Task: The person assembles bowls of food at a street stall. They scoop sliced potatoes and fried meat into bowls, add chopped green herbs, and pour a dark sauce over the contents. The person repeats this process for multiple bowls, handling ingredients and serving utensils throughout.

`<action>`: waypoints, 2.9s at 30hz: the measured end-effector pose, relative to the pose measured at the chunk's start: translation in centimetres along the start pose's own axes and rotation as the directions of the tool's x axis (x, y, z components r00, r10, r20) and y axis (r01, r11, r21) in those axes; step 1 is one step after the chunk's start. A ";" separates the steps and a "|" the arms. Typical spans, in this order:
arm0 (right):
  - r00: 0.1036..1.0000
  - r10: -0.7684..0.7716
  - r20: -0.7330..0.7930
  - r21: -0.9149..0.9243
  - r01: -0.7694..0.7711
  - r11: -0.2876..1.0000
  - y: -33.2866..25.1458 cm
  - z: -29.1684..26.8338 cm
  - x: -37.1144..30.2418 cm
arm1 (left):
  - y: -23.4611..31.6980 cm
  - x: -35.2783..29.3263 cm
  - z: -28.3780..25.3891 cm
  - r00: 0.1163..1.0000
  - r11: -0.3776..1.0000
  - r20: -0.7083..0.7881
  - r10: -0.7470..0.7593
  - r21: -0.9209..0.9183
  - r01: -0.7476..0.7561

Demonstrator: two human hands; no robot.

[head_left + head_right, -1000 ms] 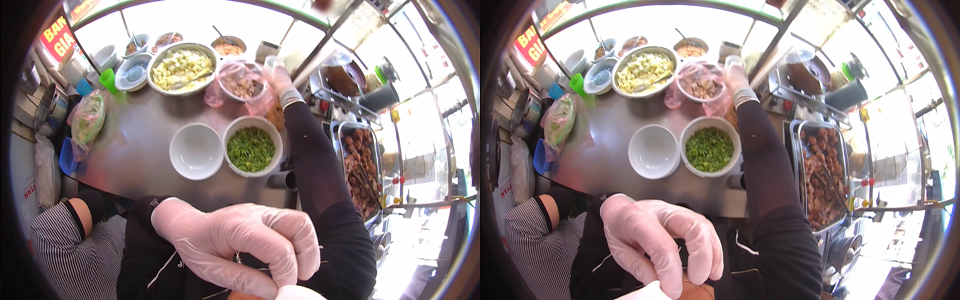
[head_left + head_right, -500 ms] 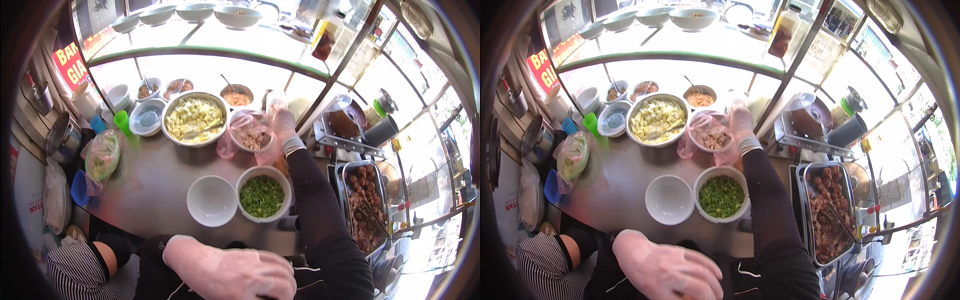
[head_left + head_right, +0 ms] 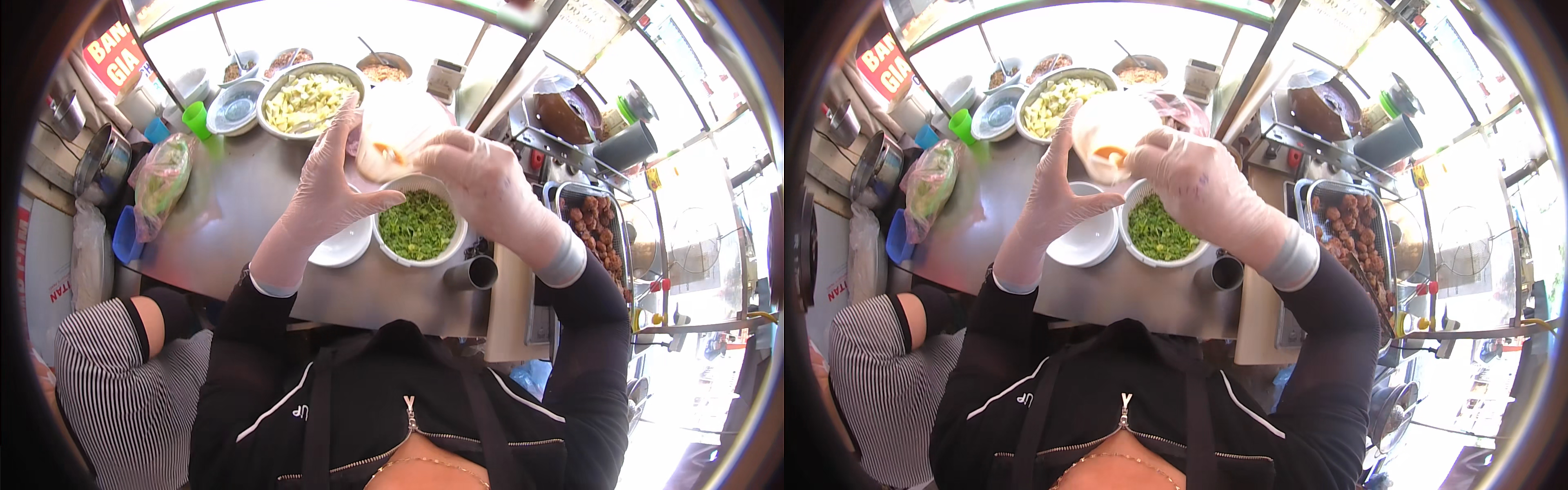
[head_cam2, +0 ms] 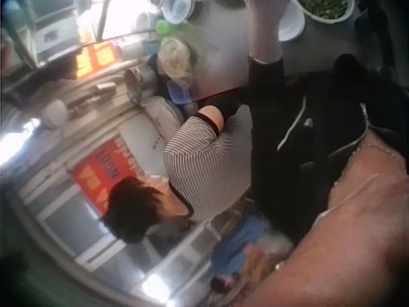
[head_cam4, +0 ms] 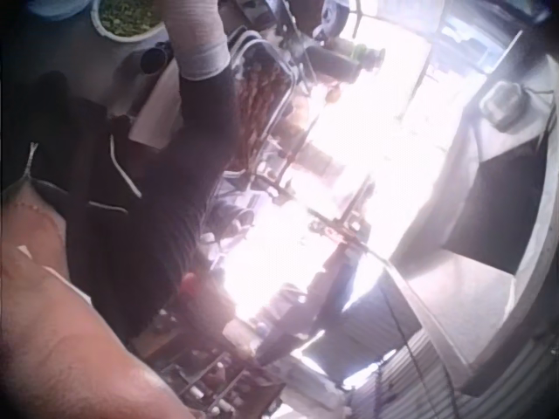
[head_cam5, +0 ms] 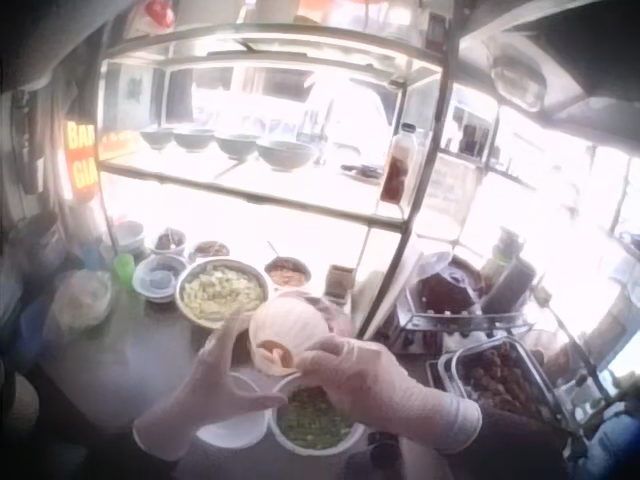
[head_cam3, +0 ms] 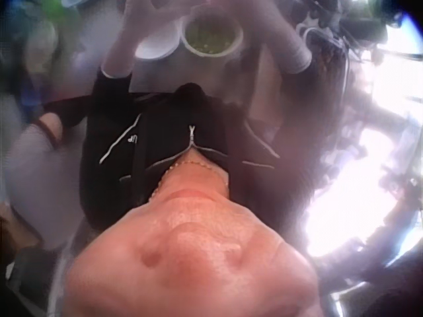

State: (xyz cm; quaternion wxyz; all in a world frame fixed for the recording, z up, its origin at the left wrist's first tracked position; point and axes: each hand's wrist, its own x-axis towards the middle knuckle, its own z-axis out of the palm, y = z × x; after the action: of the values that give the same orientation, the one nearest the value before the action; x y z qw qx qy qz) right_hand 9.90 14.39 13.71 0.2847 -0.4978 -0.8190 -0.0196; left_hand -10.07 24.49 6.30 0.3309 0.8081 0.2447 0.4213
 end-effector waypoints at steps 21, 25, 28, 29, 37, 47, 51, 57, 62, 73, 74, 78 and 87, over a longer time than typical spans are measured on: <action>0.910 -0.143 -0.388 0.045 0.174 0.984 -10.2 -11.0 -9.4 | 13.6 -3.6 1.0 0.874 0.870 -0.109 0.474 0.212 -0.445; 0.852 -0.136 -0.505 0.042 0.181 0.983 -12.0 -13.7 -10.8 | 15.9 -3.4 0.9 0.852 0.854 -0.109 0.511 0.173 -0.490; 0.771 -0.263 -0.579 -0.212 0.169 0.963 -13.0 -14.1 -11.5 | 17.2 -2.5 1.3 0.817 0.817 -0.076 0.572 0.147 -0.558; 0.754 -0.292 -0.588 -0.262 0.164 0.951 -13.1 -14.4 -11.8 | 17.8 -1.8 1.9 0.796 0.795 -0.055 0.603 0.129 -0.593; 0.927 -0.016 -0.375 0.042 0.034 0.999 -19.2 -20.7 -13.5 | 24.8 -0.1 5.4 0.601 0.578 0.141 0.786 0.175 -0.797; 0.524 -0.231 -0.820 -0.122 0.234 0.964 -19.0 -17.0 -11.8 | 25.6 3.7 5.2 0.561 0.498 0.166 0.811 0.307 -0.811; 0.365 -0.103 -0.925 -0.078 0.082 0.994 -21.2 -15.6 -9.8 | 26.0 4.6 4.6 0.559 0.483 0.166 0.812 0.347 -0.804; 0.444 -0.059 -0.894 -0.042 0.049 0.998 -20.7 -15.7 -9.4 | 25.8 5.2 3.6 0.568 0.486 0.177 0.803 0.356 -0.798; 0.559 -0.018 -0.829 0.009 0.046 0.999 -20.4 -16.7 -9.9 | 25.9 4.6 2.5 0.582 0.482 0.190 0.791 0.393 -0.783; 0.800 0.086 -0.594 0.105 -0.029 0.994 -20.1 -20.2 -11.9 | 27.9 3.0 4.7 0.531 0.444 0.236 0.814 0.338 -0.830; 0.815 0.094 -0.572 0.107 -0.040 0.994 -20.1 -20.6 -12.2 | 28.1 2.8 5.0 0.524 0.438 0.239 0.818 0.332 -0.835; 0.873 0.109 -0.475 0.113 -0.062 0.992 -20.4 -22.2 -13.4 | 29.0 2.5 5.5 0.511 0.425 0.254 0.821 0.325 -0.845; 0.956 0.135 -0.260 0.062 -0.123 0.990 -22.2 -26.1 -17.8 | 29.5 1.8 4.7 0.532 0.450 0.303 0.791 0.300 -0.841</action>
State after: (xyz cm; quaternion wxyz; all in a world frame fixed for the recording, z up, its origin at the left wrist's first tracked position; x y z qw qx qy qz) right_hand 9.34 -19.33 32.44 0.4031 -0.5365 -0.7398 -0.0485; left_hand -1.76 4.62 27.08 -0.0766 0.8986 -0.1112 0.4175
